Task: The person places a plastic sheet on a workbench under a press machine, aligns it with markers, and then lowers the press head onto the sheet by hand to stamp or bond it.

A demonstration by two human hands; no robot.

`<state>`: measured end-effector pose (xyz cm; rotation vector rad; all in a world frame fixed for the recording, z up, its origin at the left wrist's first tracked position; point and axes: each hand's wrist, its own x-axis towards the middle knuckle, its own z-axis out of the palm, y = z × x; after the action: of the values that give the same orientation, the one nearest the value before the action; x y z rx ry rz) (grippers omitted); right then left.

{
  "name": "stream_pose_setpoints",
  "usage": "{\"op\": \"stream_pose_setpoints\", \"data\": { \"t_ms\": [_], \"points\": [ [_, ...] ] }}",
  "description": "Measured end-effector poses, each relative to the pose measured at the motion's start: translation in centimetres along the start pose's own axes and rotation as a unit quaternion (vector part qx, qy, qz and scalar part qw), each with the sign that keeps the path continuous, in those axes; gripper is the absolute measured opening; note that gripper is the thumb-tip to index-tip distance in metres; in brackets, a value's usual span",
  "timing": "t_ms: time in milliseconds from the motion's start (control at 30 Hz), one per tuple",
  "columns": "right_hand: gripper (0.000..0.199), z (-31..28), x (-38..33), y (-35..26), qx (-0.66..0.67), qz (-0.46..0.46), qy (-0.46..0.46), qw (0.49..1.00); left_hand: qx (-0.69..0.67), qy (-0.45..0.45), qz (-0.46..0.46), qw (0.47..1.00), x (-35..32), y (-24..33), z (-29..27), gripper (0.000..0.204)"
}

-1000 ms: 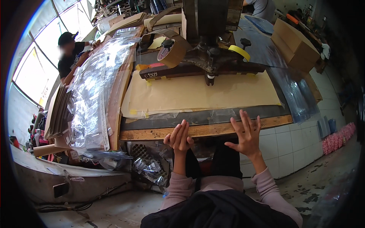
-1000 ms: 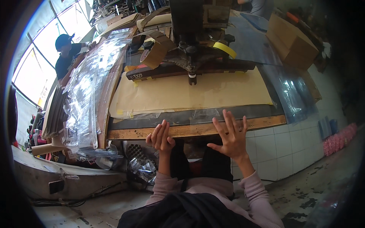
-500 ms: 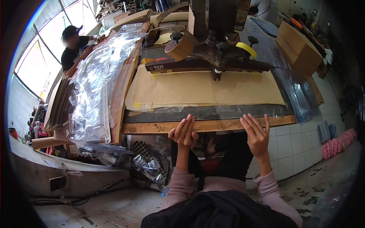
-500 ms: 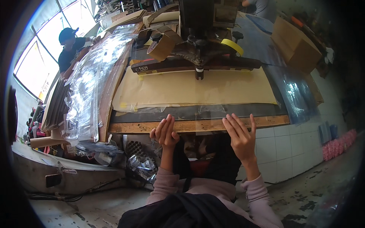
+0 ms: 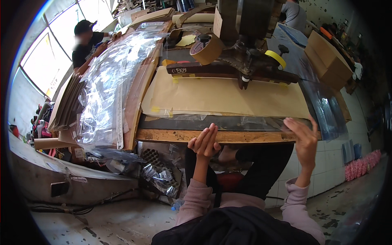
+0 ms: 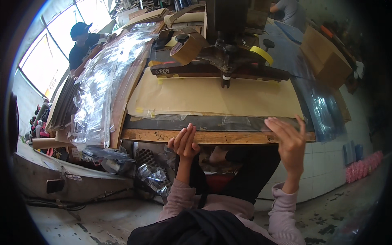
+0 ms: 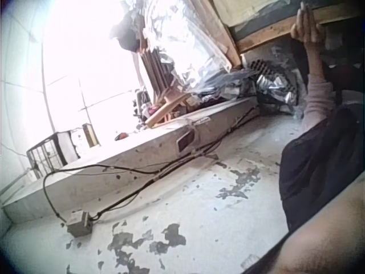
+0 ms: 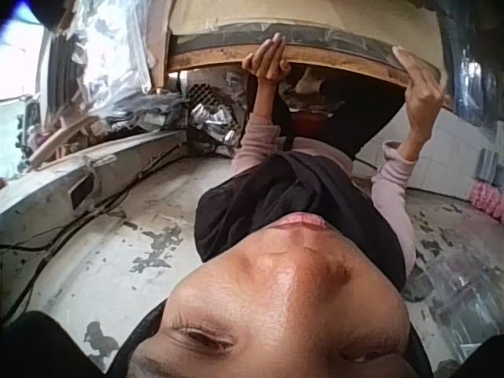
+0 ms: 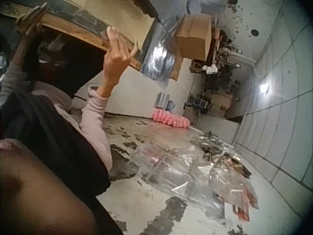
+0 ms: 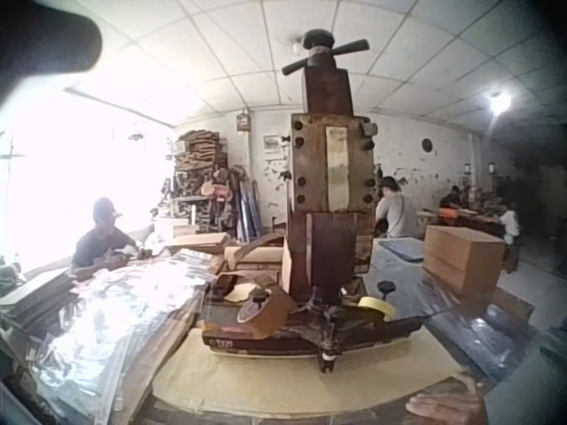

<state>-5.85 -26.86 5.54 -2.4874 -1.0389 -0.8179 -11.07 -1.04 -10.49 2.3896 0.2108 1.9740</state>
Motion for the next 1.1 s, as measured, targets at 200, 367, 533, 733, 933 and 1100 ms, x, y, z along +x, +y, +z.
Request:
{"op": "stream_pose_setpoints", "data": {
  "t_ms": [200,367,533,733,933,1100],
  "points": [
    [0.033,-2.1,-1.5,-1.1,0.037,-0.031,-0.105,0.993,0.005,0.007,0.001,1.0,-0.3,-0.2,0.2,0.051],
    [0.033,-4.7,-4.0,-2.5,0.122,-0.039,-0.257,0.958,-0.005,-0.015,-0.015,1.0,0.4,0.2,-0.4,0.048],
    [0.03,-3.8,-5.1,-4.0,0.213,-0.083,-0.304,0.925,-0.127,-0.178,-0.131,0.967,5.3,1.5,-2.8,0.032],
    [0.042,-1.1,-2.5,-1.6,0.356,-0.151,-0.423,0.819,-0.065,-0.39,-0.04,0.918,9.5,0.8,2.5,0.045],
    [0.043,5.6,2.5,4.0,0.151,0.017,-0.111,0.982,-0.224,-0.456,-0.095,0.856,10.5,1.1,3.1,0.046],
    [0.031,6.6,5.1,6.6,0.229,0.053,-0.203,0.951,-0.431,-0.46,-0.297,0.717,12.4,0.5,3.2,0.045]
  ]
}}
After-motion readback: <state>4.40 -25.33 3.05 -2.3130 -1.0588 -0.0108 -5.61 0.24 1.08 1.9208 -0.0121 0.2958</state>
